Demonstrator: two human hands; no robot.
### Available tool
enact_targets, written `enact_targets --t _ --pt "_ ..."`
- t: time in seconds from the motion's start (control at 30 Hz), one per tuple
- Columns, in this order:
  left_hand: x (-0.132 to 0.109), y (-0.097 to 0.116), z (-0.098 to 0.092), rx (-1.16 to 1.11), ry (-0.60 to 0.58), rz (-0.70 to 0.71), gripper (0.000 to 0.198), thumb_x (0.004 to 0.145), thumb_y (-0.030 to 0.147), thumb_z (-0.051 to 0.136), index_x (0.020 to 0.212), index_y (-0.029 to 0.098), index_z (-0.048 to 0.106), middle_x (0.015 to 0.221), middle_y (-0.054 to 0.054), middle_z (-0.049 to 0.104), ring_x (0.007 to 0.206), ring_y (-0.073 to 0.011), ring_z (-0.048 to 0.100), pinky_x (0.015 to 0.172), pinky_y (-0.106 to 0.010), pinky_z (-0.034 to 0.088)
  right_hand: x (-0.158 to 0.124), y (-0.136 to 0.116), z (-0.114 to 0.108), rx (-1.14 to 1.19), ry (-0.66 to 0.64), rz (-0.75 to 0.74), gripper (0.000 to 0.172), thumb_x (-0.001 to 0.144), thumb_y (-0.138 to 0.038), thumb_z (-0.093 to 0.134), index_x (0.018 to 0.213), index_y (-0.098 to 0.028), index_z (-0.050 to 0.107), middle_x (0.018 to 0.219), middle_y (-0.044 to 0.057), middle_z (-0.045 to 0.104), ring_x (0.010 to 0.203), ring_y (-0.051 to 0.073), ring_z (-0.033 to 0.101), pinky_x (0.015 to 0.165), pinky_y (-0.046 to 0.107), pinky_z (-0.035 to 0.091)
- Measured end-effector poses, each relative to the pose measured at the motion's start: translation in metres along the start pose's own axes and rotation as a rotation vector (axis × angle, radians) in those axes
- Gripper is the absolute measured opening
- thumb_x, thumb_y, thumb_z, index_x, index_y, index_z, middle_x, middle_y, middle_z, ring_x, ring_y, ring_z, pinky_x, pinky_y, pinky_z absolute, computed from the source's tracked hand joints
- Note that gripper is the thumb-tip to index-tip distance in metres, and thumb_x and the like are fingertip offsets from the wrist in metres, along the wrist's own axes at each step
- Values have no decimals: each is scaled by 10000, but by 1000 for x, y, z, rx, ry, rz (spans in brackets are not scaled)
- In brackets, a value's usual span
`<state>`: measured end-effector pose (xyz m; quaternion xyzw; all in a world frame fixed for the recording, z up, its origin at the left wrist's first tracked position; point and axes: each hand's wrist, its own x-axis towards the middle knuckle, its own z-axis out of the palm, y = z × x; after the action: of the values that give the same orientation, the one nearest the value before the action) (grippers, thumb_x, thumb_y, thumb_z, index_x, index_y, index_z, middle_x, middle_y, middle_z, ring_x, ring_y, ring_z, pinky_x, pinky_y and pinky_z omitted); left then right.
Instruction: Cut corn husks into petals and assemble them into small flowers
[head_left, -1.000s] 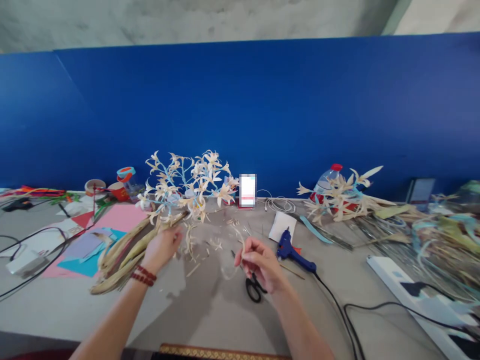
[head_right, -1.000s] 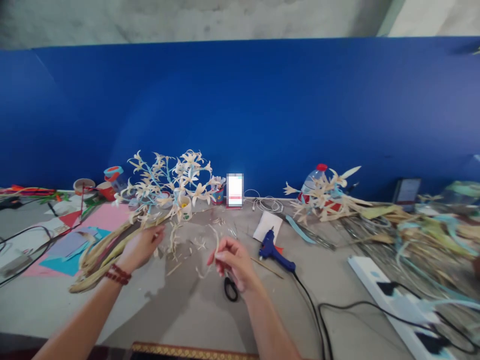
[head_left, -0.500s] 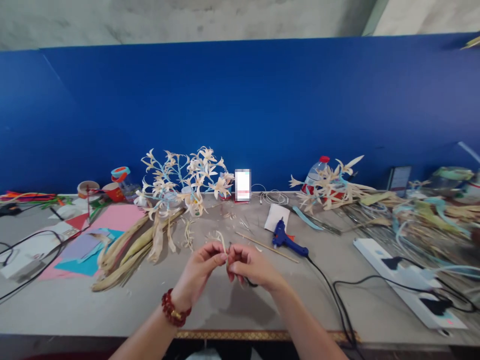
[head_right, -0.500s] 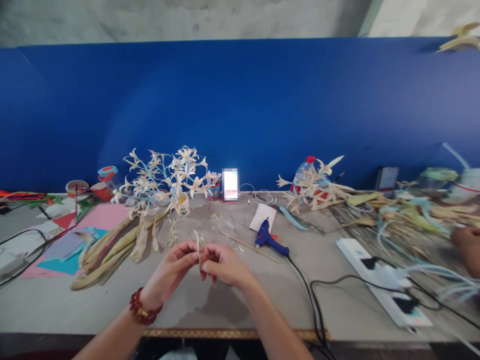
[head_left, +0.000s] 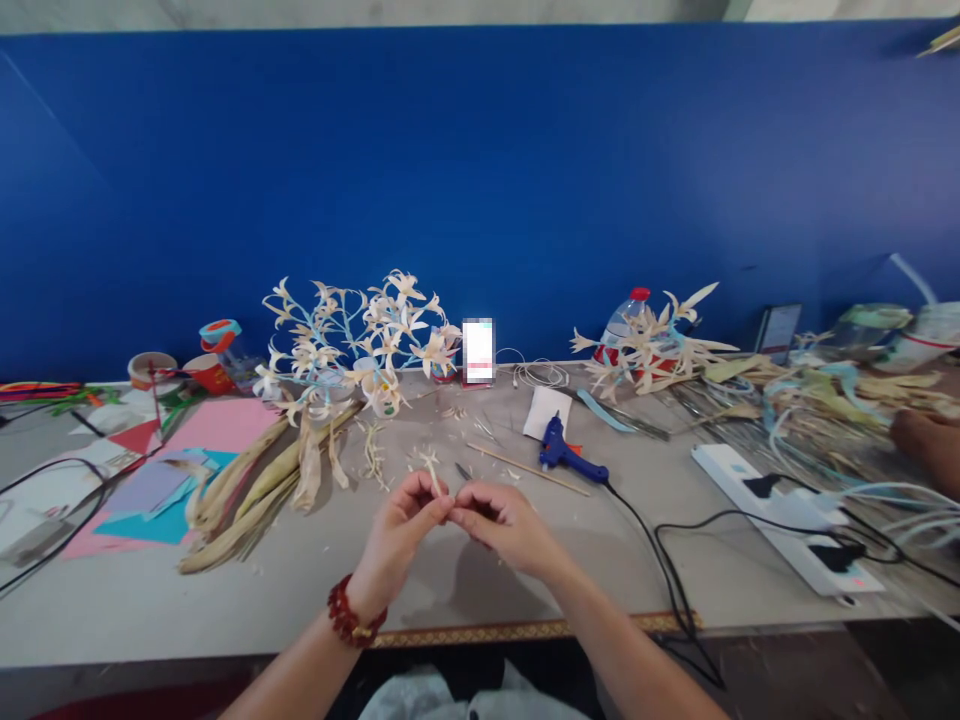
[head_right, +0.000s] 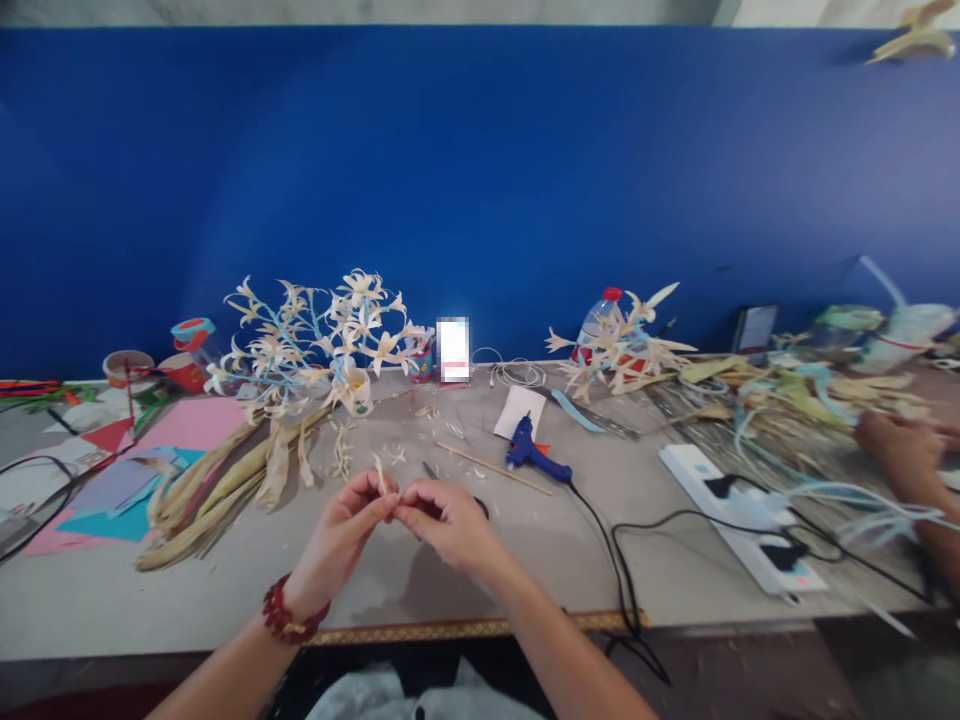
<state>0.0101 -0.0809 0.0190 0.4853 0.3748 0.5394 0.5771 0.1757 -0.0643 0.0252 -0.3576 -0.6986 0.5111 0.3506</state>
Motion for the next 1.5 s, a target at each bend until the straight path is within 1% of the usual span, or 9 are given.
enact_targets --t 0.33,0.47,0.57,0.77,0.9,1.03,1.2,1.4,1.5 --pt "-2 3 -14 179 27 2 115 812 274 661 827 161 657 742 -6 627 647 -108 534 674 -243 436 -4 0 -4 -301 54 -108 191 908 -280 537 759 -188 615 657 -34 524 627 106 463 548 219 295" --pt "-3 3 -16 196 13 -23 114 825 275 648 836 162 655 735 -9 631 672 -120 545 703 -256 438 -6 1 -5 -286 42 -73 188 910 -281 534 758 -190 598 636 -42 516 601 100 456 534 215 291" --pt "-5 5 -16 230 -11 50 133 849 278 621 778 165 616 749 -10 608 686 -125 534 686 -255 426 -7 -1 -5 -267 25 -49 189 905 -279 538 743 -190 577 621 -46 501 583 96 439 519 213 282" --pt "-7 6 -17 320 -18 128 370 930 310 489 596 160 538 609 6 505 585 -114 460 588 -250 376 -9 -11 -6 -290 -10 -70 186 890 -269 552 722 -187 561 632 -43 490 605 97 439 527 204 291" --pt "-4 6 -17 325 10 161 289 932 298 489 697 160 586 688 -1 544 623 -116 491 634 -253 395 -9 -10 -8 -287 6 -66 193 890 -284 549 723 -187 558 632 -41 488 603 98 438 522 204 289" --pt "-4 8 -19 324 -25 124 165 925 293 508 845 175 591 784 -3 556 689 -120 510 675 -252 403 -8 -5 -11 -249 14 -13 204 884 -293 553 712 -183 562 610 -41 486 568 94 425 504 207 281" --pt "-5 11 -26 316 38 141 149 916 290 522 828 183 577 811 -4 566 702 -120 511 685 -251 407 -5 -2 -12 -112 0 28 237 872 -319 569 687 -171 566 578 -31 523 538 96 448 495 205 308" --pt "-4 13 -32 468 66 165 372 939 328 466 610 169 538 593 8 509 578 -120 475 588 -254 371 -3 4 -10 69 -32 123 255 839 -373 620 694 -165 590 552 -30 539 476 85 447 457 197 314" --pt "-3 11 -33 369 77 161 450 951 335 437 538 168 503 550 4 493 536 -118 457 554 -258 363 -2 8 -8 211 -62 190 266 819 -401 644 710 -161 603 525 -33 551 439 75 435 437 191 311"
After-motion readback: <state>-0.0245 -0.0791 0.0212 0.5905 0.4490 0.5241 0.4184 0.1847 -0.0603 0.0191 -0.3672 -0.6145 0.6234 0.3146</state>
